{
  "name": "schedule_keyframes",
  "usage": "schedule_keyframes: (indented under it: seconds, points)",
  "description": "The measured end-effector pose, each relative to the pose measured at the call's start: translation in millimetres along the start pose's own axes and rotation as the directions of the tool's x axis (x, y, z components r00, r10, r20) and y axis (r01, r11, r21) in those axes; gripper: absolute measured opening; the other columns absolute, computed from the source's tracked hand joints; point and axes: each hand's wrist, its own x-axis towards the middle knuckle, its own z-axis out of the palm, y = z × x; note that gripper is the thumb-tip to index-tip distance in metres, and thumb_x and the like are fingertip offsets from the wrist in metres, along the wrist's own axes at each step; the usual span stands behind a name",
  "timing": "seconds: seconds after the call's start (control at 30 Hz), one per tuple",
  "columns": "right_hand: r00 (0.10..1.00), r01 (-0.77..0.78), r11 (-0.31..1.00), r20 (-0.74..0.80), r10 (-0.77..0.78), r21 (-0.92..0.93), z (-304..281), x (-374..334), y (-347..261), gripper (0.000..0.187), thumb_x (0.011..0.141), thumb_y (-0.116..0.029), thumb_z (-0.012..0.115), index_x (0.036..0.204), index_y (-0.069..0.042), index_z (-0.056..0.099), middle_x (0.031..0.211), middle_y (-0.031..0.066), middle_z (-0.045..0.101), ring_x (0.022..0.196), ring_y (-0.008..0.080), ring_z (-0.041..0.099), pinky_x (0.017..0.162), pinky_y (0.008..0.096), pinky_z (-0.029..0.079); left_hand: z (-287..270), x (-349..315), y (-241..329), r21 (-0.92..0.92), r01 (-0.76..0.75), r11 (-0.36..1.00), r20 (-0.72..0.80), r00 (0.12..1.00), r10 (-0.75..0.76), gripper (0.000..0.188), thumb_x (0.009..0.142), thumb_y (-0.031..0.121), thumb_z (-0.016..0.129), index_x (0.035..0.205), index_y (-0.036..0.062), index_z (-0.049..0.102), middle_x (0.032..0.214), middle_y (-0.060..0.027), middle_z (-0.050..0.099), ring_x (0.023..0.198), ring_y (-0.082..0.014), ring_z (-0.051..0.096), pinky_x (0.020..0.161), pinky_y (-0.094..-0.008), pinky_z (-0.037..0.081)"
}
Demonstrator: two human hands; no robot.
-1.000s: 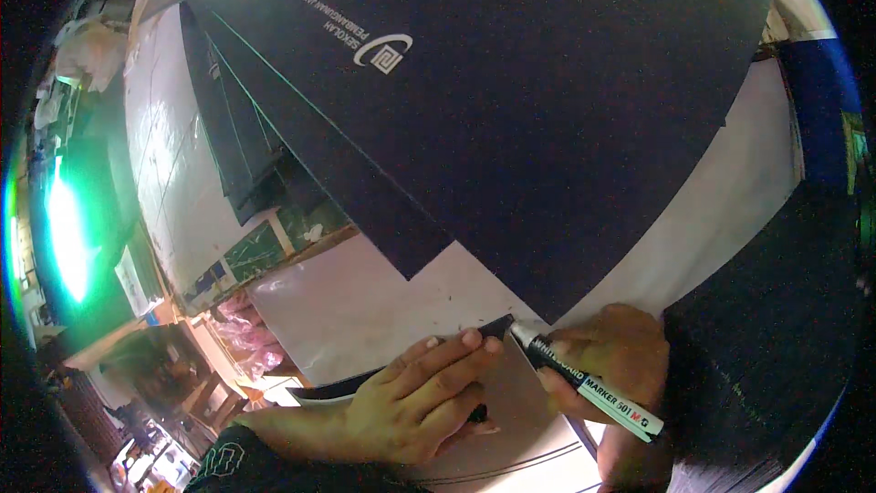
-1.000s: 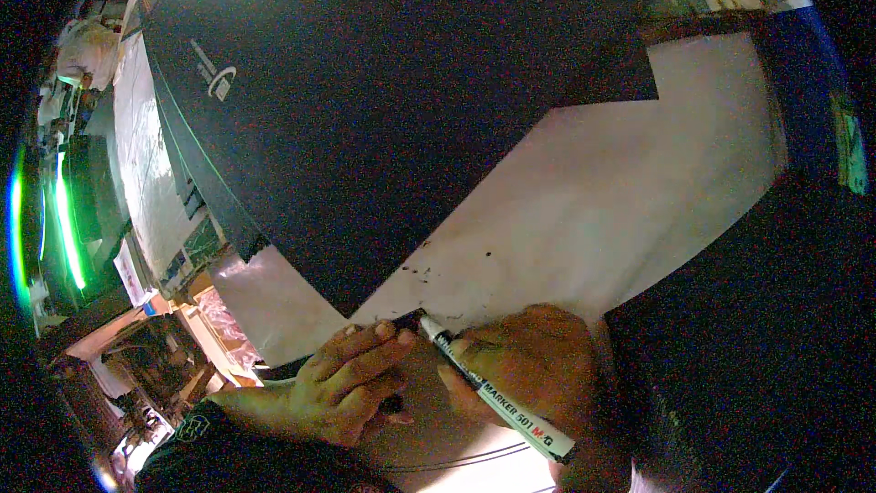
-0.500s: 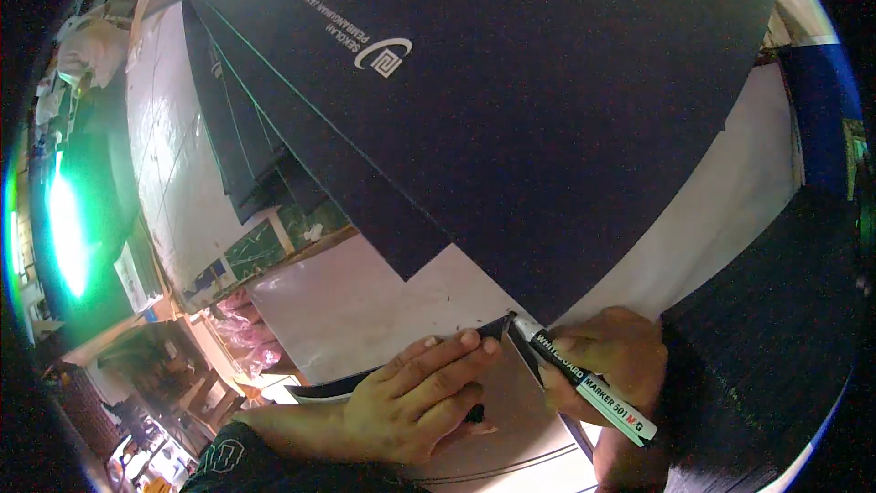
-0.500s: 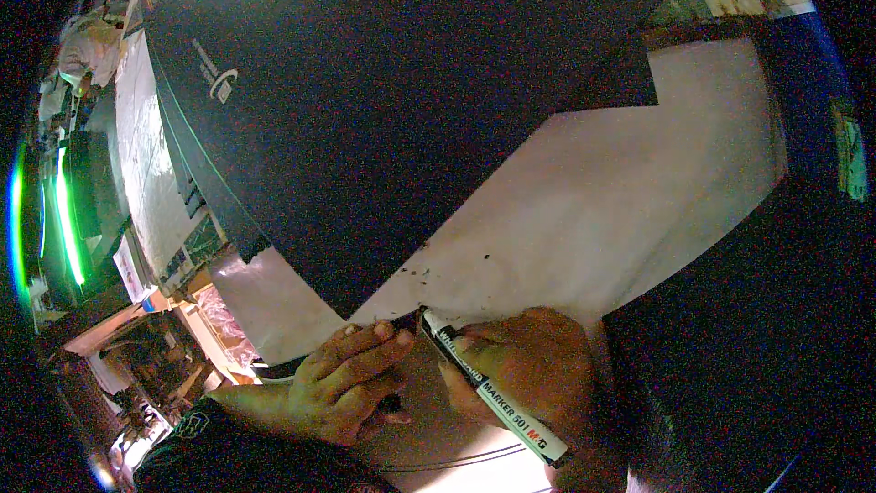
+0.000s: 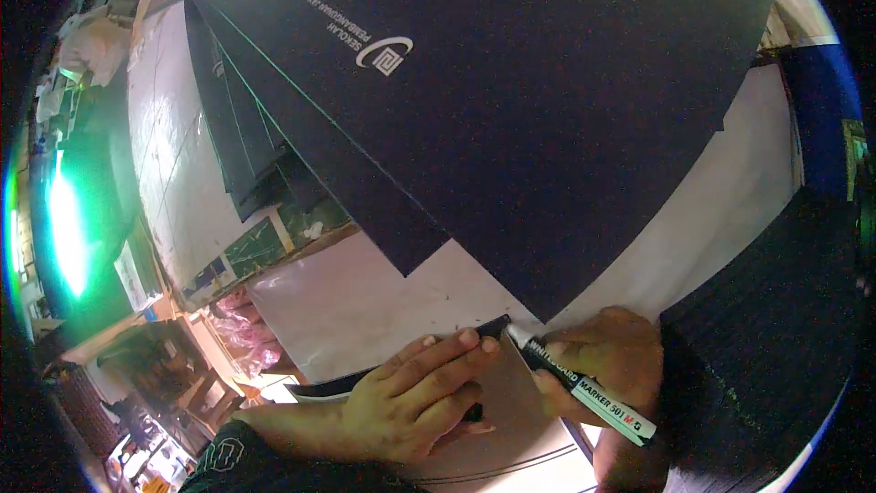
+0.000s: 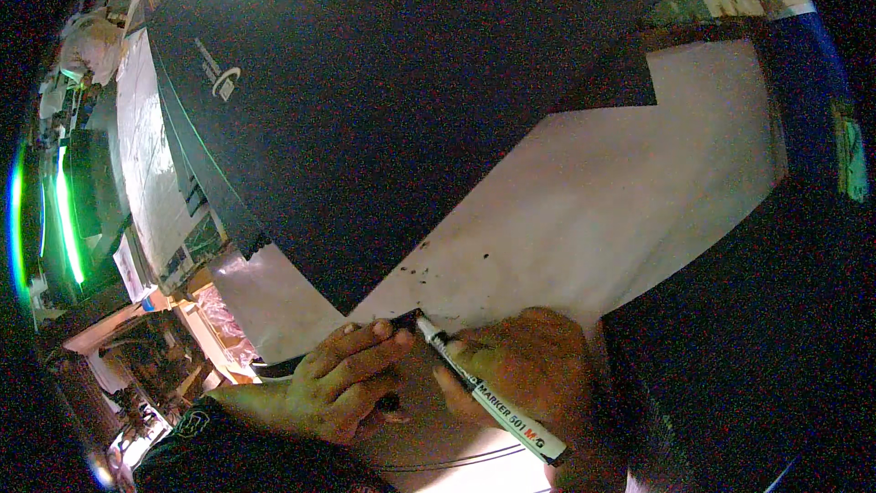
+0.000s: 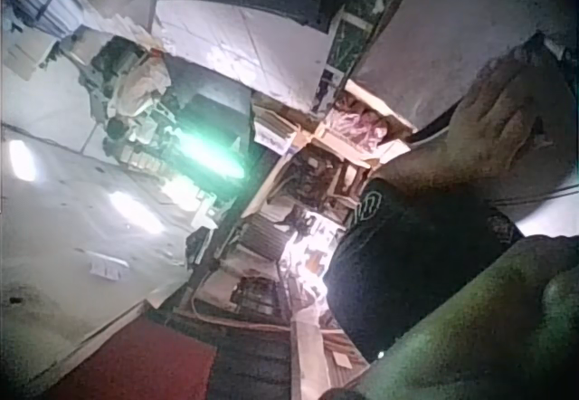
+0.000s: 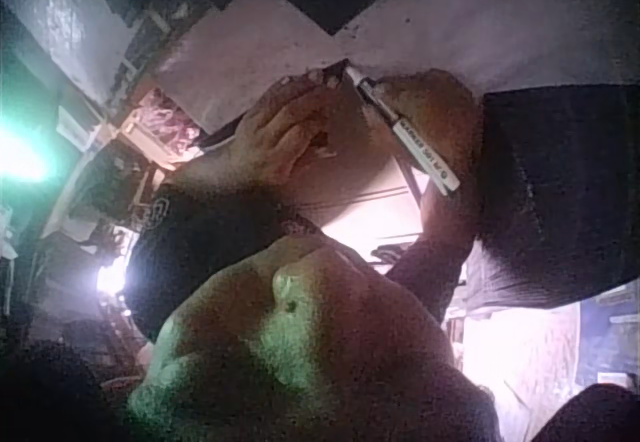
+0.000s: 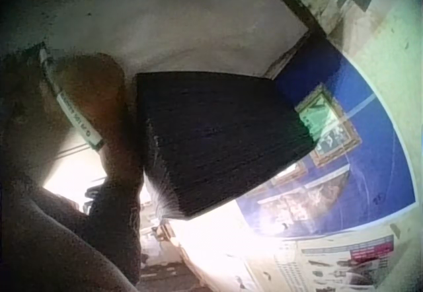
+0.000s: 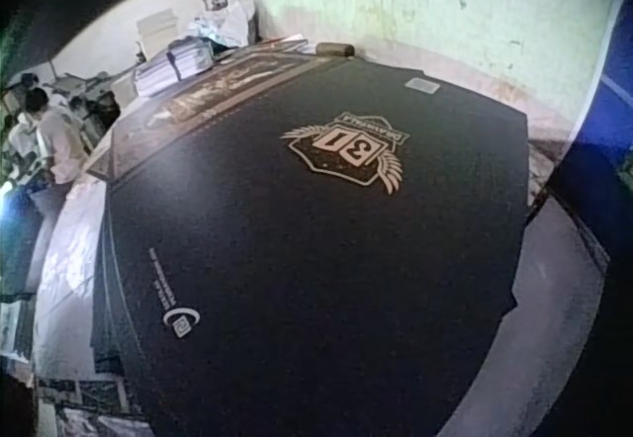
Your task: The person organizes printed folder covers by flipping them over and stacking them, then uses a marker to label the edges of a stack of black cardstock before placing the covers into a storage box.
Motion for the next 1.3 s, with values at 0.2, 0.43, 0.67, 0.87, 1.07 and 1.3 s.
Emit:
schedule_keyframes:
  seconds: [0.2,0.43,0.67,0.87,1.07,1.3]
  points:
    - [0.988,-0.049,0.996,0.144,0.059,-0.073,-4.7,4.7,-4.4,0.017,0.059,-0.022,0.076,0.069,-0.012,0.069,0.071,0.0037,0.068,0.059,0.0243,0.065,0.056,0.0359,0.049,0.5,-0.8,0.9,0.003,0.000,1.000,-0.014,1.000,0.000,0.030,0.077,0.031,0.073,0.089,0.0053,0.061,0.130,-0.0191,0.057,0.125,-0.0316,0.053,0.095,-0.0407,0.046]
    - [0.999,-0.040,0.999,-0.022,0.041,0.023,-3.1,3.1,-4.3,0.016,0.060,-0.022,0.076,0.071,-0.011,0.069,0.069,0.0062,0.067,0.059,0.0263,0.064,0.055,0.0371,0.049,-0.7,0.0,2.4,-0.004,0.009,1.000,0.001,1.000,-0.009,0.031,0.076,0.032,0.074,0.087,0.0061,0.060,0.130,-0.0195,0.057,0.125,-0.0313,0.053,0.096,-0.0410,0.045]
    - [0.975,-0.105,0.992,0.188,0.116,-0.066,-9.0,4.9,-5.2,0.021,0.076,-0.035,0.069,0.082,-0.015,0.070,0.073,0.0039,0.068,0.061,0.0266,0.065,0.056,0.0401,0.052,-1.5,0.9,1.3,-0.008,-0.004,1.000,0.008,1.000,0.004,0.033,0.076,0.032,0.075,0.086,0.0057,0.058,0.130,-0.0206,0.057,0.125,-0.0322,0.053,0.096,-0.0414,0.046]
    - [0.992,-0.044,0.999,0.117,0.041,0.026,-6.1,3.4,-0.4,0.020,0.077,-0.035,0.068,0.083,-0.016,0.070,0.075,0.0051,0.069,0.060,0.0278,0.065,0.056,0.0415,0.052,0.5,-2.6,0.7,-0.003,0.003,1.000,-0.004,1.000,-0.003,0.033,0.075,0.031,0.075,0.087,0.0047,0.058,0.129,-0.0210,0.057,0.123,-0.0334,0.054,0.095,-0.0418,0.046]
    - [0.990,-0.016,0.999,0.140,0.023,-0.051,-6.5,-0.5,-2.3,0.015,0.069,-0.028,0.071,0.076,-0.015,0.069,0.067,0.0057,0.065,0.056,0.0273,0.063,0.053,0.0395,0.048,-1.8,0.2,-0.8,-0.065,-0.029,0.997,-0.008,1.000,0.028,0.034,0.074,0.029,0.076,0.087,0.0022,0.059,0.125,-0.0215,0.059,0.122,-0.0353,0.055,0.094,-0.0430,0.048]
    - [0.986,0.016,1.000,0.167,-0.016,0.000,2.4,-4.6,17.0,0.016,0.059,-0.022,0.075,0.069,-0.012,0.068,0.063,0.0053,0.063,0.055,0.0254,0.061,0.051,0.0363,0.044,0.0,-4.6,-3.7,-0.072,-0.006,0.997,-0.023,1.000,0.004,0.034,0.075,0.029,0.076,0.087,0.0015,0.059,0.124,-0.0217,0.059,0.122,-0.0355,0.054,0.094,-0.0430,0.049]
